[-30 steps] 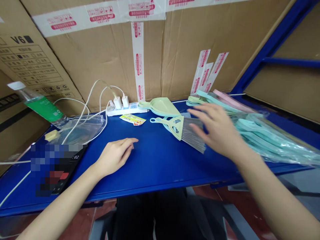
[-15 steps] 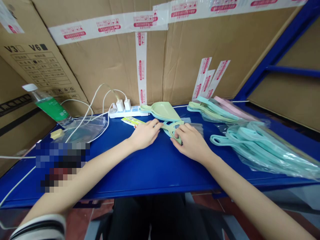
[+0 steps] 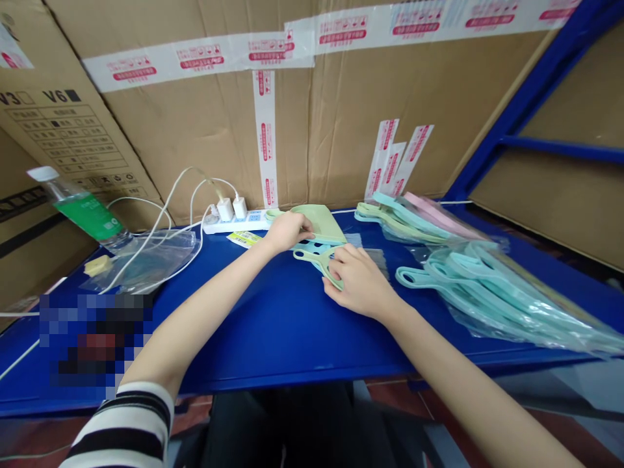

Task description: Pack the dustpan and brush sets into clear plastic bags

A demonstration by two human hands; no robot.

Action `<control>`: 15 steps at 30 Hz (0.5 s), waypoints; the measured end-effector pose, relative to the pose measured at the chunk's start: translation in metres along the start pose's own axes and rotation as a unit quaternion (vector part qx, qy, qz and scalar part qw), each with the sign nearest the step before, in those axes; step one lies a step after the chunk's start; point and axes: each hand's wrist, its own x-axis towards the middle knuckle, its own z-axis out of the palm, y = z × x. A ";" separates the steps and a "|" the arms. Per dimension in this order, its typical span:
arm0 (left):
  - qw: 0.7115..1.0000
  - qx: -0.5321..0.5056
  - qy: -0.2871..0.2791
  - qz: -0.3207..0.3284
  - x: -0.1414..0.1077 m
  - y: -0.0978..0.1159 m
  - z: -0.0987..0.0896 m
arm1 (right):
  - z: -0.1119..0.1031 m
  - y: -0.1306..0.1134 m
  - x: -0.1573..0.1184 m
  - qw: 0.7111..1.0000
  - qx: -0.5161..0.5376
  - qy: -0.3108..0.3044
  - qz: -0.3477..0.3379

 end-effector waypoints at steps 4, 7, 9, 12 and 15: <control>0.999 0.014 0.033 0.003 -0.004 -0.002 -0.003 | -0.001 0.000 0.001 1.000 -0.008 -0.010 -0.011; 0.998 0.034 0.057 0.015 -0.017 -0.004 -0.009 | 0.000 0.001 0.001 1.000 -0.013 -0.013 -0.014; 0.996 0.049 0.069 0.025 -0.031 -0.007 -0.014 | 0.000 0.001 0.001 1.000 -0.013 -0.016 -0.015; 0.993 0.070 0.084 0.037 -0.061 -0.013 -0.023 | 0.001 0.001 0.000 1.000 -0.010 -0.018 -0.019; 0.990 0.087 0.099 0.053 -0.097 -0.021 -0.028 | 0.002 0.002 -0.001 1.000 -0.003 -0.015 -0.021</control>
